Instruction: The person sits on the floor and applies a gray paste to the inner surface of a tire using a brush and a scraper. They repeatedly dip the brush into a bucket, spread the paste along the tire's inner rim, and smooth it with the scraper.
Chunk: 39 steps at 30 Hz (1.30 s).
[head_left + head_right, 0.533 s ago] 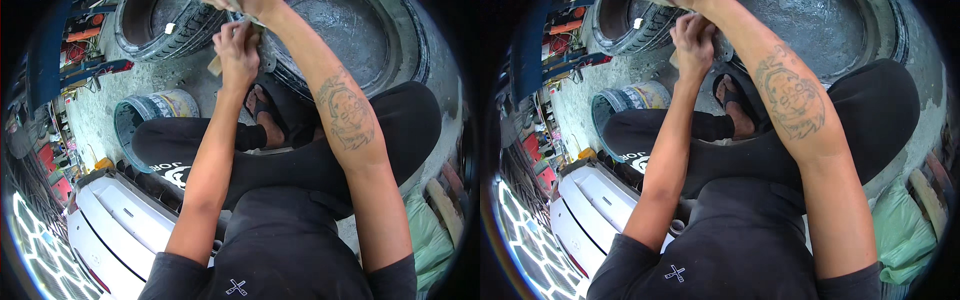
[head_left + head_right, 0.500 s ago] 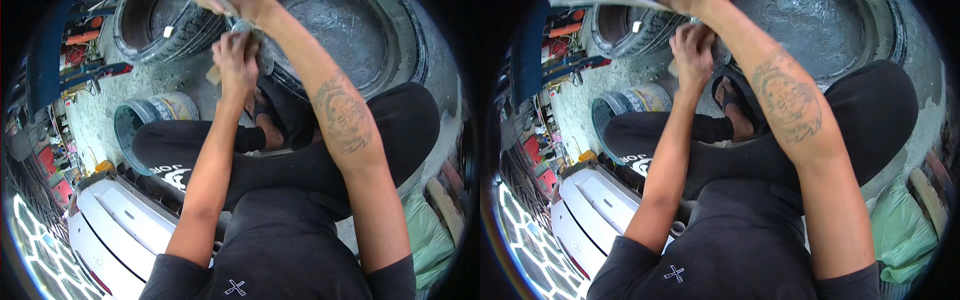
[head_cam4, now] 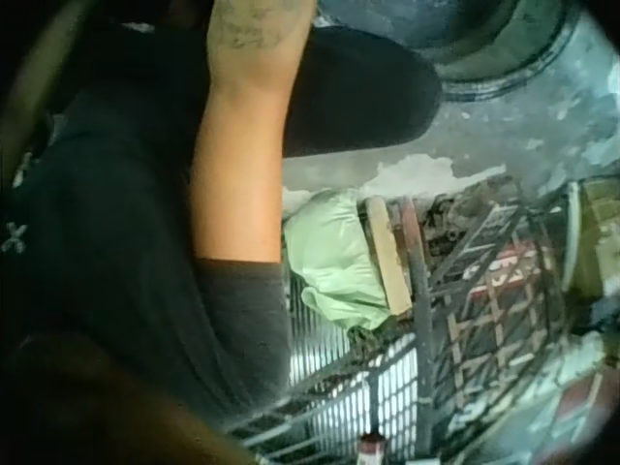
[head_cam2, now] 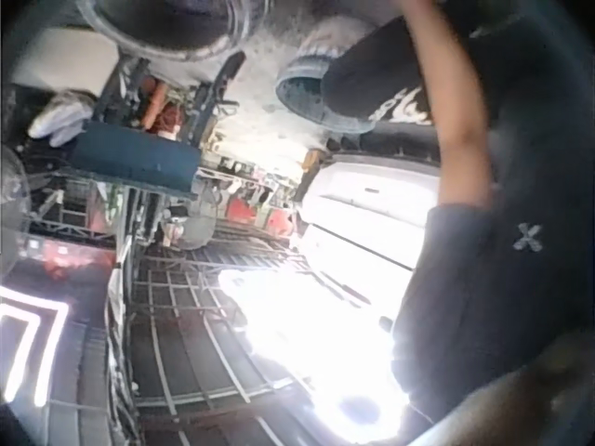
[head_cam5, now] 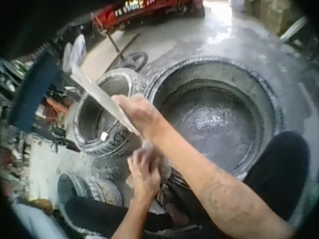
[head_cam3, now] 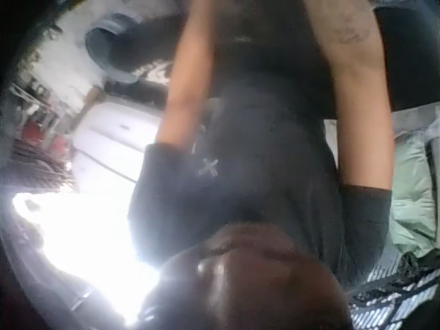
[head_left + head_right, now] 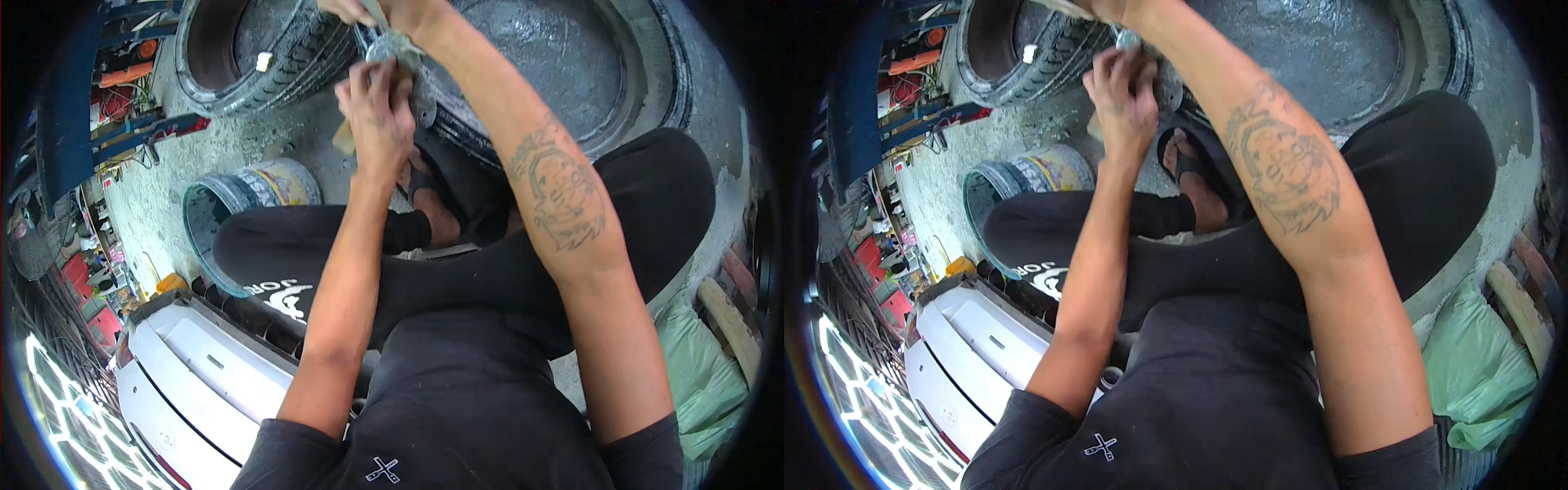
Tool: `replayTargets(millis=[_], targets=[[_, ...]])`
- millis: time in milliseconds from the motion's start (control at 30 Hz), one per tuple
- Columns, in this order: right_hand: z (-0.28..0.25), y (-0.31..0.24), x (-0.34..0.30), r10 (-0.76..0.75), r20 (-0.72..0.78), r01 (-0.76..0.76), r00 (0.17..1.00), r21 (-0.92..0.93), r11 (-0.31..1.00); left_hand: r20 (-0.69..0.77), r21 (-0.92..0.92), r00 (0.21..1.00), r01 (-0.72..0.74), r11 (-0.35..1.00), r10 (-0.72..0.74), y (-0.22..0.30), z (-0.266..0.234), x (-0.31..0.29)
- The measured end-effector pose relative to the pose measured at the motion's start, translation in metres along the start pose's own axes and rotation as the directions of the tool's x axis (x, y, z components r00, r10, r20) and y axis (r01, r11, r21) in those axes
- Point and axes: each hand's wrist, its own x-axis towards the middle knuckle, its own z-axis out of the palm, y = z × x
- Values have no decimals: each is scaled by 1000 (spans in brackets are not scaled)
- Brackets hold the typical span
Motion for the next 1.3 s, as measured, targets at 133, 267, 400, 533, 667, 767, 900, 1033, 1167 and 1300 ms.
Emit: replayTargets(millis=[133,267,400,533,667,767,900,1033,1167,1300], targets=[[18,3,0,-273,-194,214,942,-278,937,26,101,1000,-7,995,4,-13,-7,15],[21,11,-8,-312,-176,184,933,-511,839,22,124,998,64,990,-67,6,-9,-16],[19,3,3,-90,-17,90,996,-14,996,10,63,999,48,997,-49,-16,-11,12],[16,1,-4,-283,-201,279,938,-50,959,-115,8,991,74,997,-72,-30,-26,-4],[7,-6,4,-186,-235,129,954,-239,962,-63,-28,997,44,999,-45,-13,-2,15],[9,-6,-7,-172,-259,111,950,-237,965,-47,29,989,138,990,-137,11,3,-6],[18,-24,-7,-133,-299,64,945,-228,971,-82,94,992,103,990,-95,-8,0,6],[4,-26,-18,-87,-307,24,948,-204,979,-49,47,986,161,986,-159,10,-6,-11],[4,-28,-17,25,-288,-88,957,-208,974,-110,59,978,184,981,-177,-16,-5,20],[1,-23,-29,-259,-393,96,882,-389,916,-131,-7,957,260,966,-258,-7,-21,-2]])
